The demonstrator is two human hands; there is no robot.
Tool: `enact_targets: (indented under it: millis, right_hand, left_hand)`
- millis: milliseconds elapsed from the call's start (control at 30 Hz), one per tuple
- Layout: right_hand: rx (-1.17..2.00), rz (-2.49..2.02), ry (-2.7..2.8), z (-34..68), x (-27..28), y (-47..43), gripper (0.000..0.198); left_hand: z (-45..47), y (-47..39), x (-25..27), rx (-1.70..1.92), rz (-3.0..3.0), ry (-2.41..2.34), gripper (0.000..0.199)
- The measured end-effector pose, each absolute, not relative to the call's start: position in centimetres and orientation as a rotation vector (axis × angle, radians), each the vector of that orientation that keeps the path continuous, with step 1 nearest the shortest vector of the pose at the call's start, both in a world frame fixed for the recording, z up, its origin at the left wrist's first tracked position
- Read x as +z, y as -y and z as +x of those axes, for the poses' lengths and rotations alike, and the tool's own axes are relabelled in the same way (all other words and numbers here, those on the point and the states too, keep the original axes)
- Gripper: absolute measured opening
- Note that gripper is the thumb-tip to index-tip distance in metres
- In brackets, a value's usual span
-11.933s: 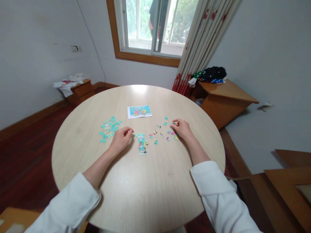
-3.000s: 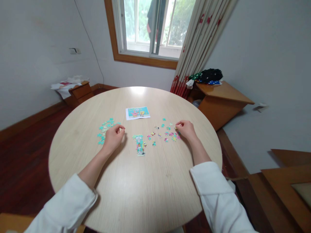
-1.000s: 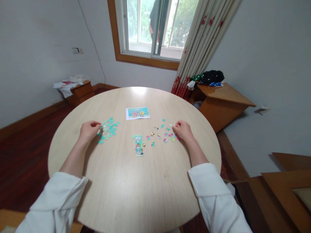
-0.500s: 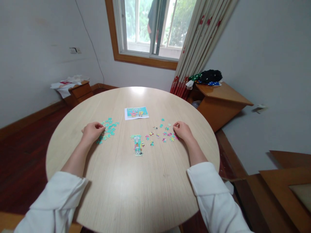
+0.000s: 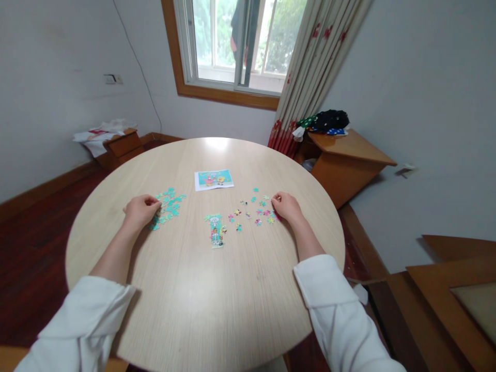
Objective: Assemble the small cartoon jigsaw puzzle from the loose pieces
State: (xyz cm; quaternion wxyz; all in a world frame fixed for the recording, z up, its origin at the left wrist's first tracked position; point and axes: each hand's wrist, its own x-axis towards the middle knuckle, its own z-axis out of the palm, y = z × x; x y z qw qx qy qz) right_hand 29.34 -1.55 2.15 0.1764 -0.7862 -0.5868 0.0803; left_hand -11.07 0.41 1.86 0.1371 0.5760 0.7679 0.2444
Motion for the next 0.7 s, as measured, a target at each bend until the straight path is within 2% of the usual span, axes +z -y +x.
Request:
enact_targets:
  millis: [233, 500, 700]
  right_hand:
    - [0.340, -2.173, 1.607, 30.5, 2.7, 1.8, 0.019]
    - [0.799, -1.910, 1.636, 32.0, 3.0, 2.5, 0.005]
    - [1.076, -1.670, 1.675, 32.7, 2.6, 2.4, 0.020]
  left_hand:
    - [-10.6, -0.1, 2.4, 0.746, 1.579, -2.278, 0.018]
    - [-11.1, -0.2, 1.9, 0.954, 1.585, -2.253, 0.018]
    - [-11.3, -0.2, 1.7, 1.031, 1.573, -2.232, 0.014]
